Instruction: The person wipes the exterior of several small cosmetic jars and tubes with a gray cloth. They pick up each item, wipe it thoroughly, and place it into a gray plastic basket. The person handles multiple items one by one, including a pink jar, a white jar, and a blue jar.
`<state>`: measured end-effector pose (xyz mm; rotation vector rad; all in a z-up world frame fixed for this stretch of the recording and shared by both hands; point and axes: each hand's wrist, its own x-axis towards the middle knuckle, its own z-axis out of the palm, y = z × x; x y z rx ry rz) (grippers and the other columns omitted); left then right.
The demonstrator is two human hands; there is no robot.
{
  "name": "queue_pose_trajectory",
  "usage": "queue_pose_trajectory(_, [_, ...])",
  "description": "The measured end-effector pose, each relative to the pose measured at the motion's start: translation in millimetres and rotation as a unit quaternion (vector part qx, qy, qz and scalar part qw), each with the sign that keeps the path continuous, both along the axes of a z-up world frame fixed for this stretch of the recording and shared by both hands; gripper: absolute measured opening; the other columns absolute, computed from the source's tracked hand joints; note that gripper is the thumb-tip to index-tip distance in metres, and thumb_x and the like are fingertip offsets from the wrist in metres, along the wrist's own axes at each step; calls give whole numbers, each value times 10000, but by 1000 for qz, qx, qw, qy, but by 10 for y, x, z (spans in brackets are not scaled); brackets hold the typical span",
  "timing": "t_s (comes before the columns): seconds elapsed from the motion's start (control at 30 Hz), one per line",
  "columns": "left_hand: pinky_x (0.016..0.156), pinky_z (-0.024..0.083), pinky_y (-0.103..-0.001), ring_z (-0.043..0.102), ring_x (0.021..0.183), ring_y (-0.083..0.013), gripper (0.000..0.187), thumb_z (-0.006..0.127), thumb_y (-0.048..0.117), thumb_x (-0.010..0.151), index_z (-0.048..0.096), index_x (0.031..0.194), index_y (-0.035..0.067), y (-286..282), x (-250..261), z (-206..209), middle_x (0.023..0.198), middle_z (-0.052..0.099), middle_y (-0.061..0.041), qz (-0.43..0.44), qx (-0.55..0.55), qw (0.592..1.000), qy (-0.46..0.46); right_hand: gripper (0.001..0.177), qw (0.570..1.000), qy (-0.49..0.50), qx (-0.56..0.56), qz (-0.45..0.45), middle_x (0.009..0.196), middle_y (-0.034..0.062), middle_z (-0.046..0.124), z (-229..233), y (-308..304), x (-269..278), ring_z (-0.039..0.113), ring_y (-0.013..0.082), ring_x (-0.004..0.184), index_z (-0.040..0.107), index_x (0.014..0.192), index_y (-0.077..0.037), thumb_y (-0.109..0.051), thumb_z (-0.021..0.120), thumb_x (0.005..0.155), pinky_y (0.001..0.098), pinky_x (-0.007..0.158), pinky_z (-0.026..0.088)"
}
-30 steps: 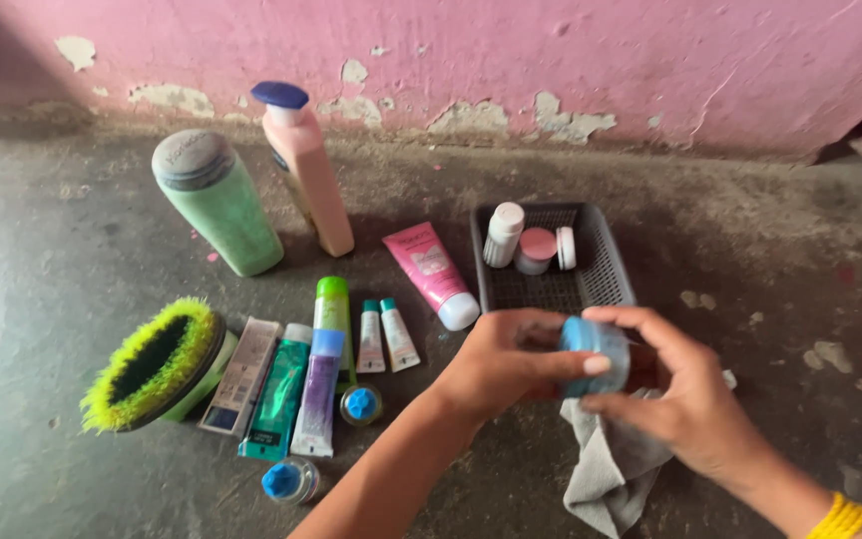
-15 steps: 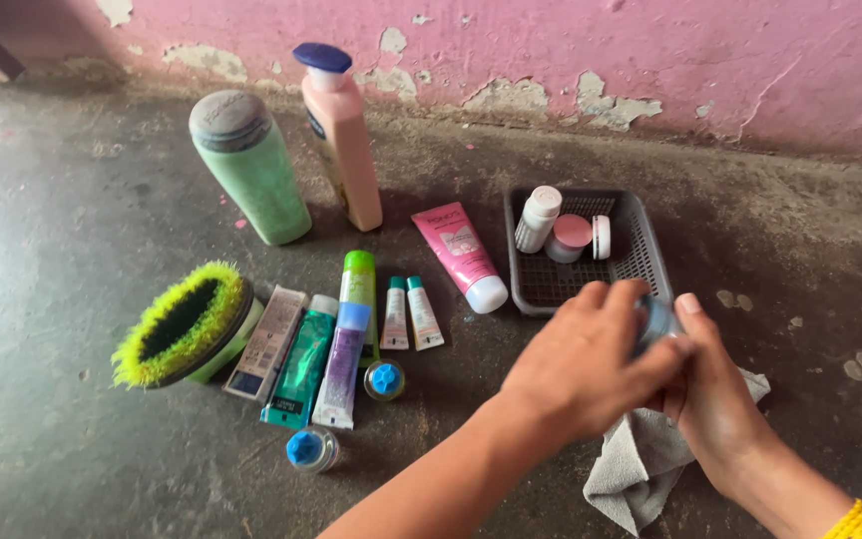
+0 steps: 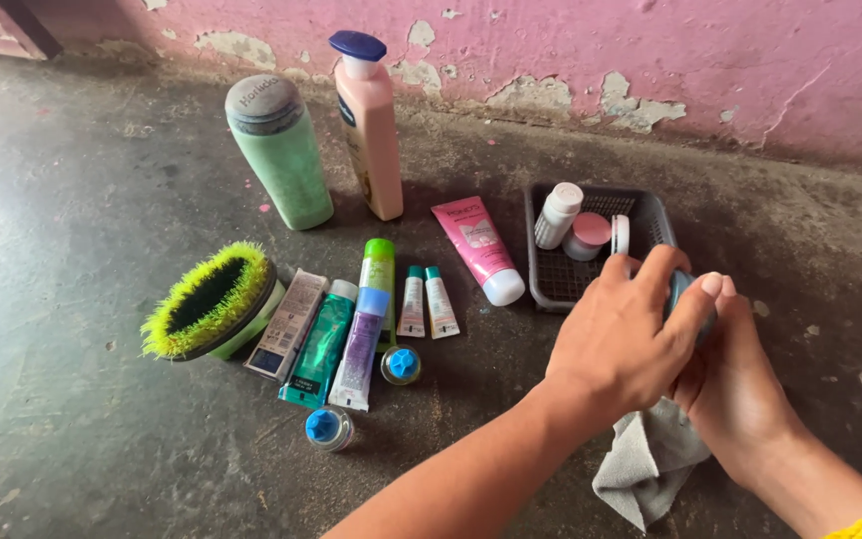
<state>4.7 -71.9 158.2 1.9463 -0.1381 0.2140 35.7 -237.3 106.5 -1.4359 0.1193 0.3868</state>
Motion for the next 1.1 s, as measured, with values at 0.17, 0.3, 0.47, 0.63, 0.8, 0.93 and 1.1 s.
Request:
queue_pose_trajectory(0.17, [937, 471, -505, 607, 1003, -406, 508, 535, 522, 964, 679, 1062, 45, 82, -74, 81, 1030, 649, -220, 111, 7, 992, -55, 632, 994, -14, -99, 33, 1086, 13, 659, 287, 268, 45, 662, 134, 978, 558, 1258, -184, -675, 269, 986, 396, 780, 558])
queue_pose_trajectory(0.3, [896, 509, -452, 659, 928, -369, 346, 529, 360, 922, 712, 911, 67, 99, 38, 72, 891, 700, -167, 101, -50, 985, -127, 592, 991, 10, -126, 47, 970, 73, 639, 267, 324, 63, 660, 183, 812, 552, 1210, -138, -617, 269, 1007, 433, 642, 570])
queue_pose_trajectory(0.47, [758, 572, -459, 704, 769, -399, 307, 495, 262, 832, 741, 863, 80, 162, 179, 136, 750, 690, -209, 75, -81, 994, -14, 649, 996, 28, -60, 63, 884, 116, 620, 220, 405, -5, 594, 225, 602, 549, 1187, -76, -634, 235, 1076, 441, 527, 548])
queue_pose_trajectory(0.63, [778, 561, -469, 703, 800, -407, 322, 502, 283, 812, 763, 856, 98, 147, 161, 138, 769, 712, -210, 99, -37, 993, 49, 715, 990, 75, -110, 55, 790, 98, 573, 374, 582, -147, 528, 200, 552, 533, 1109, -75, -690, 180, 1018, 428, 531, 534])
queue_pose_trajectory(0.8, [839, 570, -439, 736, 860, -380, 406, 544, 331, 844, 723, 1010, 6, 85, 163, -155, 891, 750, -215, 77, -123, 988, 46, 714, 982, 122, -143, 30, 812, 91, 622, 431, 599, -172, 583, 220, 616, 547, 1147, -86, -701, 217, 1000, 423, 593, 527])
queue_pose_trajectory(0.93, [867, 558, -455, 684, 965, -364, 739, 724, 581, 825, 648, 1146, -80, 218, 171, -425, 1083, 675, -250, 77, -59, 992, 83, 621, 985, 60, -158, 33, 905, 63, 657, 366, 393, -97, 642, 165, 793, 626, 1158, -117, -646, 361, 970, 401, 669, 588])
queue_pose_trajectory(1.1, [667, 644, -398, 755, 792, -256, 922, 826, 575, 613, 544, 1174, -100, 394, 104, -332, 975, 714, -226, -96, -157, 945, 269, 574, 984, 9, -174, 48, 923, 70, 720, 157, 158, -35, 690, 156, 847, 707, 1034, -82, -562, 409, 930, 387, 679, 605])
